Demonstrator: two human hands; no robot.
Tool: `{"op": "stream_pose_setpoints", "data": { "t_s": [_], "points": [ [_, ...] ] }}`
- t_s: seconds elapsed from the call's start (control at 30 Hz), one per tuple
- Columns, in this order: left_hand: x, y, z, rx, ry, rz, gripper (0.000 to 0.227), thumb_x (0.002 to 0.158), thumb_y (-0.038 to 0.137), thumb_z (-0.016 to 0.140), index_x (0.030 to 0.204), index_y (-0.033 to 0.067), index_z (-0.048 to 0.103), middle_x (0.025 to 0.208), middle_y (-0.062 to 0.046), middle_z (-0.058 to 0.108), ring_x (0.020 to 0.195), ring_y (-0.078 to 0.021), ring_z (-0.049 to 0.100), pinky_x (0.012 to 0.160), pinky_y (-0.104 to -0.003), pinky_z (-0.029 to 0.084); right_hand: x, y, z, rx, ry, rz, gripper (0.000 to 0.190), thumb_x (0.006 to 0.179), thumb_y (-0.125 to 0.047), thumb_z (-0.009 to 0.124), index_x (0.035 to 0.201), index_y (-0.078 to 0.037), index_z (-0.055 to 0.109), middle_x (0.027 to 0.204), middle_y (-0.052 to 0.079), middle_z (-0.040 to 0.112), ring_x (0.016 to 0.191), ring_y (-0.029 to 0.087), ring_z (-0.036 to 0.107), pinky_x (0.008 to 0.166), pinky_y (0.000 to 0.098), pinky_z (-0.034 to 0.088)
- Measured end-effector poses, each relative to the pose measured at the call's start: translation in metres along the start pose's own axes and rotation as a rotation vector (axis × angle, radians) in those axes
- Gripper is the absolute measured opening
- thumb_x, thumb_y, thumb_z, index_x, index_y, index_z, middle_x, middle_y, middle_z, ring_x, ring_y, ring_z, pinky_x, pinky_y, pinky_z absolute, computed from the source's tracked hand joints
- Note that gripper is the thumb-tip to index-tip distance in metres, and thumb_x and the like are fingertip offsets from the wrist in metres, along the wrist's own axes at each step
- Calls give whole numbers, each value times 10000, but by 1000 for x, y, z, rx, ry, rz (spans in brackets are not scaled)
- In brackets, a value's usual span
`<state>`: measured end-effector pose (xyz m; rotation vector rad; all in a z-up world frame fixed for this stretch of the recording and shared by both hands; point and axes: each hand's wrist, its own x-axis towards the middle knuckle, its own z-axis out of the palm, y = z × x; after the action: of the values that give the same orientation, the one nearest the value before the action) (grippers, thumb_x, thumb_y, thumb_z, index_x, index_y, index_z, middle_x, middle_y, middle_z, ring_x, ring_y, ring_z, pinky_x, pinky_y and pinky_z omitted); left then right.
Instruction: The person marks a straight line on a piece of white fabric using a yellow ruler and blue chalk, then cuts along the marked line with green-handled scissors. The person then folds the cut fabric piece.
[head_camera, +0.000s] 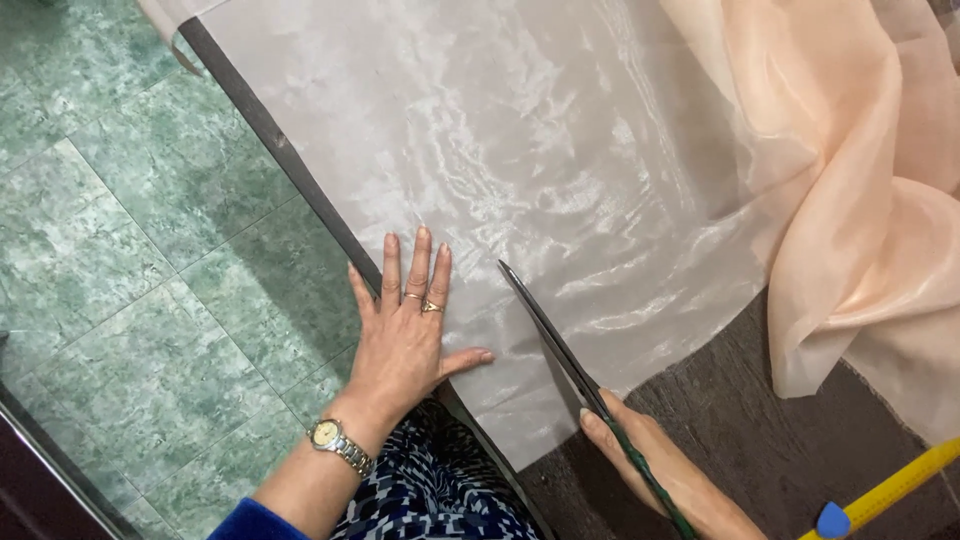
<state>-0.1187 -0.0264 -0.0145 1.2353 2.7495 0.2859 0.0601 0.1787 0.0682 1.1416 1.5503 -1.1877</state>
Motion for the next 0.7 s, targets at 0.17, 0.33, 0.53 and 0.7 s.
{"op": "stream_pose_setpoints", "data": {
  "t_s": [0.17,0.33,0.53,0.7],
  "points": [
    [-1,0,0,-20,21,0,1404,625,906,610,1538,96,-85,1611,-137,-97,1473,-398,-92,1082,-728,90,5,5,2,151,24,-66,599,868,-370,527,1419,-152,446,1425,43,565,1371,192,446,1164,346,336],
    [-1,0,-2,-38,33,0,1414,621,899,628,1538,100,-94,1611,-131,-104,1474,-390,-106,1091,-722,79,-2,-7,-1,77,11,-90,462,872,-374,535,1257,-149,655,1139,7,711,1135,137,647,962,278,476],
    [0,0,-2,-8,40,-3,1421,612,912,617,1536,103,-97,1614,-134,-87,1476,-401,-78,1083,-725,114,-8,-26,-3,-109,-27,-65,866,814,-653,392,1512,-181,192,1588,17,197,1488,174,159,1202,397,164],
    [0,0,-2,15,33,-4,1426,606,932,587,1535,85,-86,1610,-144,-89,1473,-397,-85,1091,-712,98,-13,-41,-2,-76,-46,-244,758,818,-606,388,1467,-215,383,1525,-27,441,1436,131,345,1150,363,267]
  ]
}}
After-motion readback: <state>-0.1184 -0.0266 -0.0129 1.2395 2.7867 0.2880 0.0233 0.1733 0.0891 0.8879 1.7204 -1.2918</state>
